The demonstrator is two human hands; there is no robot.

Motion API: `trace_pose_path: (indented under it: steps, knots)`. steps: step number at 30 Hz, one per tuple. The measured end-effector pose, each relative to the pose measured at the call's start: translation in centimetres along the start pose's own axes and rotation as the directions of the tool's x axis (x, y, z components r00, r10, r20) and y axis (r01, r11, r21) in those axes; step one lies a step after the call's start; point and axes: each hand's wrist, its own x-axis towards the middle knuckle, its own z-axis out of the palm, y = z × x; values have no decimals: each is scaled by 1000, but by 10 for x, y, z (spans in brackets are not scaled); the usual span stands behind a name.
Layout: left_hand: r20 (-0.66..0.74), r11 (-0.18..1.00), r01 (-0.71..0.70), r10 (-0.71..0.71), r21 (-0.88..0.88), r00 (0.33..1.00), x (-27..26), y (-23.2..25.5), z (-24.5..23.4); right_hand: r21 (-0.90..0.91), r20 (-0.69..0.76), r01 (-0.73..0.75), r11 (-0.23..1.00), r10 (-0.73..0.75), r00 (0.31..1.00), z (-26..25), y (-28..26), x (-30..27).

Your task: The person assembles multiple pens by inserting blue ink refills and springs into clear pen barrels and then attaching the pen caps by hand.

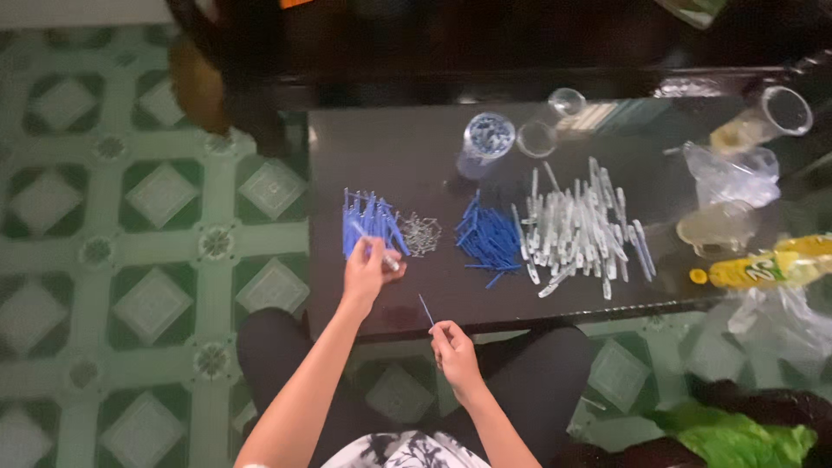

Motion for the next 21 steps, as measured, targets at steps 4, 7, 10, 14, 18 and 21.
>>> trace_pose_path:
  steps: [4, 7, 10, 14, 18, 21]
  knots:
    - [122, 932, -192, 162, 307, 979, 34, 3, 45, 37, -94, -38, 999, 41, 995, -14, 4, 7]
    - [227, 692, -406, 340, 597, 913, 63, -7, 55, 100, -133, -41, 994, 55, 990, -24, 4, 9]
    - [240, 591, -444, 394, 674, 887, 78, -4, 53, 128, -167, -68, 989, 89, 982, -29, -2, 12]
    - [52, 735, -479, 521, 481, 852, 80, 18, 23, 190, -164, -136, 972, 168, 972, -16, -10, 25]
    - [-187, 890, -446, 455, 89, 871, 69, 11, -37, 234, -101, -136, 963, 163, 981, 20, -17, 51]
    - [-4, 670, -476, 582, 570, 813, 23, -32, -55, 267, -31, -90, 960, 101, 994, 60, -45, 53]
